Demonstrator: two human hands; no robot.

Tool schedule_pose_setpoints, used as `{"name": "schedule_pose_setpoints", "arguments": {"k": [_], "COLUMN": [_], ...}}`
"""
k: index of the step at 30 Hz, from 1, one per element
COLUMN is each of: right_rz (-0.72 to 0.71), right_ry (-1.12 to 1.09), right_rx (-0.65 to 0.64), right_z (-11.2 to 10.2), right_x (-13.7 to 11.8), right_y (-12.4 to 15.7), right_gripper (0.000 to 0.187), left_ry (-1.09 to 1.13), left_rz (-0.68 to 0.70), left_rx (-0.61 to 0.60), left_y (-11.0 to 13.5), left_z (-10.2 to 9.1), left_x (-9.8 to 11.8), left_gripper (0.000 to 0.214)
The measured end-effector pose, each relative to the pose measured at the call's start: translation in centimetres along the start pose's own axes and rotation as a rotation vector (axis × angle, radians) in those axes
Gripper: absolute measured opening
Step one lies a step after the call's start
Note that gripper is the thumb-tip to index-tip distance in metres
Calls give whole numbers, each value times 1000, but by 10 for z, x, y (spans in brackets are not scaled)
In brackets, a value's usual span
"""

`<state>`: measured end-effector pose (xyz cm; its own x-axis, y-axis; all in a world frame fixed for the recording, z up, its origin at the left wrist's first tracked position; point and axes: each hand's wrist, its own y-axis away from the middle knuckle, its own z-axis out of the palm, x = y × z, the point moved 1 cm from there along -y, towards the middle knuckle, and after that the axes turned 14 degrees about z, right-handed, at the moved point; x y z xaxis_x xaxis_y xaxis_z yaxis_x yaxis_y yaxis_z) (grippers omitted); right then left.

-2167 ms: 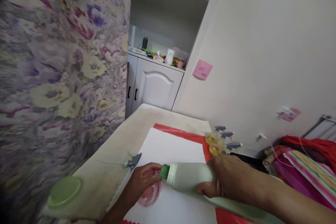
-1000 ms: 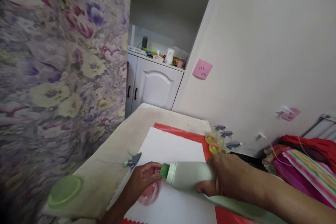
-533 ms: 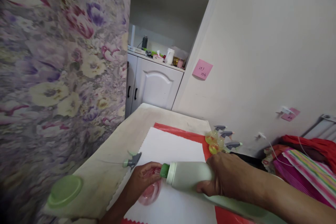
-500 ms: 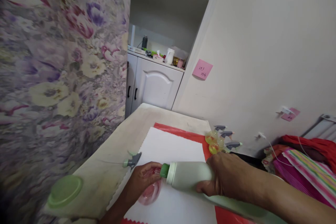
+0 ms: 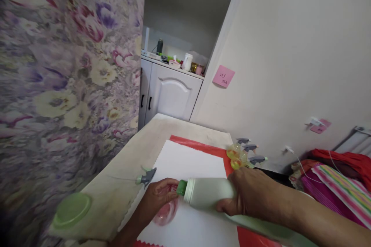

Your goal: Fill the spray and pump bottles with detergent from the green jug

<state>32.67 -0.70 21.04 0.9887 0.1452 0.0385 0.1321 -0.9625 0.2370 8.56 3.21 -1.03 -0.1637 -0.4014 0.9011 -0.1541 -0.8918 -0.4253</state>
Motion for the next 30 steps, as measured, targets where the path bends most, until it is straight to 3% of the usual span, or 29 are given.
{"name": "schedule_pose_setpoints", "arguments": {"k": [30], "right_rz": [-60], "right_ry": [-46], "right_rx": [29], "right_z": [-1], "right_x": [0], "right_y": [0], "right_gripper": [37], "left_ry": [16], "left_rz": [9], "left_rx": [-14], "left_y": [1], "left_z": [1], "left_x": [4], "left_gripper": [19]}}
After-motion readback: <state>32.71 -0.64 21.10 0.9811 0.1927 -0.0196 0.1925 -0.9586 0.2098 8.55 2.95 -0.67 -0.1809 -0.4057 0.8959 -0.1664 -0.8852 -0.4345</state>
